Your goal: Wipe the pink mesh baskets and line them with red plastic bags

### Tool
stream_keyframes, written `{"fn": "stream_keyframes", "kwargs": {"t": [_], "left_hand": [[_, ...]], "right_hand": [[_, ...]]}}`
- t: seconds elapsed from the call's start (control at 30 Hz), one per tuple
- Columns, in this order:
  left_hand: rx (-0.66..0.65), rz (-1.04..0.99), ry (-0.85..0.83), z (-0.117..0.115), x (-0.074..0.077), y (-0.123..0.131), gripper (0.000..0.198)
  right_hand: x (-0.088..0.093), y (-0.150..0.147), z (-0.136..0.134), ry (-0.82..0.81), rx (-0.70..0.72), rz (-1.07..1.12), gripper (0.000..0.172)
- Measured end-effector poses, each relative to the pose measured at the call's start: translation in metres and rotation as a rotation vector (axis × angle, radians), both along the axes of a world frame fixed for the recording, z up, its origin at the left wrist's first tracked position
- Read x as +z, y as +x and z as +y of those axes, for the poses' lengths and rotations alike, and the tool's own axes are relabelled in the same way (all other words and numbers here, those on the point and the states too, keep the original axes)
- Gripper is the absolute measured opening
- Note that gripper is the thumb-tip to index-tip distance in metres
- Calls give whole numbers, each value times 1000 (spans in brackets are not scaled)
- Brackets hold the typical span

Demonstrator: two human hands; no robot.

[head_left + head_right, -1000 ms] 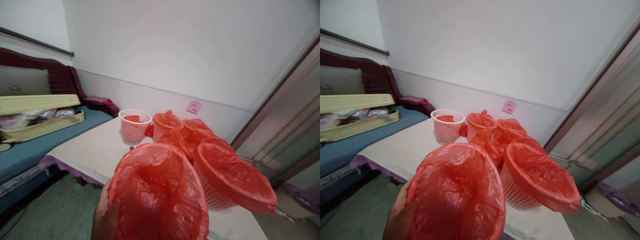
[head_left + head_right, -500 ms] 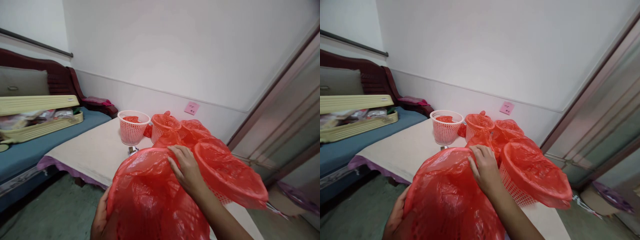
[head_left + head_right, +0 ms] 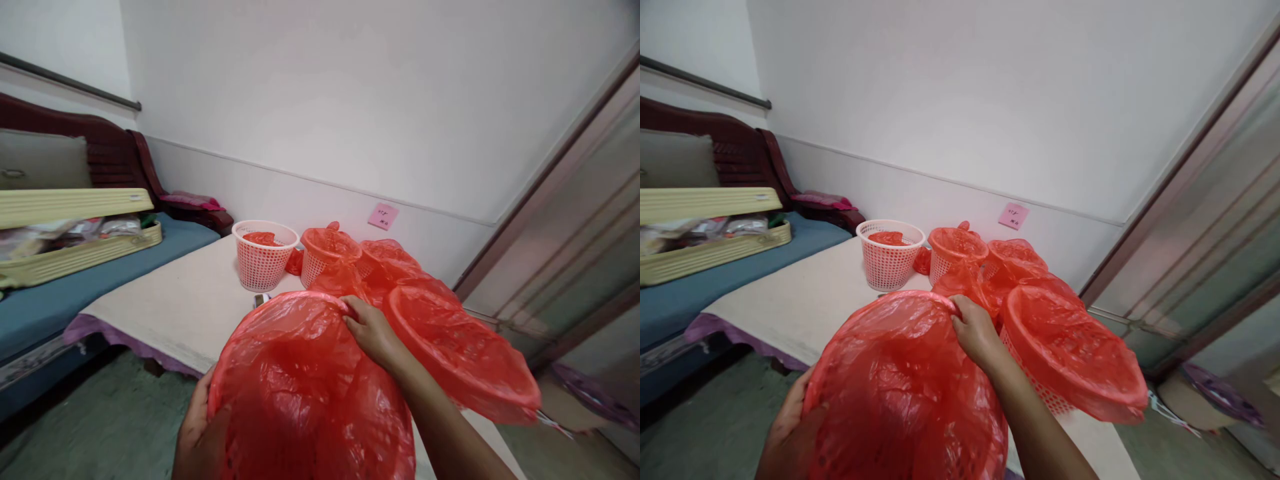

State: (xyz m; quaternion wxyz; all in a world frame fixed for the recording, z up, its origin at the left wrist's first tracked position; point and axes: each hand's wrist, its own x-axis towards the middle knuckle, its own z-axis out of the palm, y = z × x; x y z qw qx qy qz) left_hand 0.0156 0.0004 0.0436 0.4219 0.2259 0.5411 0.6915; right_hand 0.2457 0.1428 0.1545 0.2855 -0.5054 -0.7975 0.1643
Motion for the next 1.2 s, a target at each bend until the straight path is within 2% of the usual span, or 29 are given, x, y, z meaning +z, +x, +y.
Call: {"fn": "stream_keyframes", "kwargs": {"t": [0.1, 0.17, 0.27, 0.33, 0.37, 0.43, 0.53, 0.6, 0.67, 0.73, 0.83, 0.93, 1.07, 1.2], "left_hand": [[-29, 57, 6, 6, -6, -8, 50], [-97, 84, -5, 11, -10, -18, 49], [-203, 135, -8, 22, -6, -40, 50], [-179, 234, 54, 33, 11, -52, 51], [-123, 322, 110, 39, 24, -54, 50], [-103, 573, 188, 56, 53, -53, 45], [-186, 928, 396, 89, 88, -42, 34], [-275, 1031, 395, 109, 96, -37, 32], [-354, 1047, 364, 122, 92, -37, 26], [-394, 1033, 348, 127, 81, -40, 23], [-394, 1010, 344, 124, 69, -46, 23], [-384, 942, 299, 123, 68, -48, 26], [-421, 739, 188, 132, 69, -48, 32], [-541, 465, 92, 141, 64, -51, 33]], "right_hand": [[-3, 4, 7, -42, 0, -5, 18], [-5, 8, 9, -49, -19, -15, 12], [-8, 10, 8, -47, -59, -34, 10], [-8, 9, 7, -48, -82, -46, 12], [-8, 8, 6, -48, -92, -54, 13], [-8, 5, 4, -46, -111, -73, 15], [-7, 3, 3, -38, -128, -102, 17], [-8, 4, 2, -31, -137, -119, 18], [-9, 5, 1, -25, -146, -129, 18], [-10, 6, 0, -25, -152, -133, 19], [-12, 6, -1, -35, -153, -134, 20], [-12, 5, -2, -39, -152, -132, 21], [-12, 4, -2, -33, -154, -138, 24], [-13, 3, -2, -25, -160, -151, 25]]}}
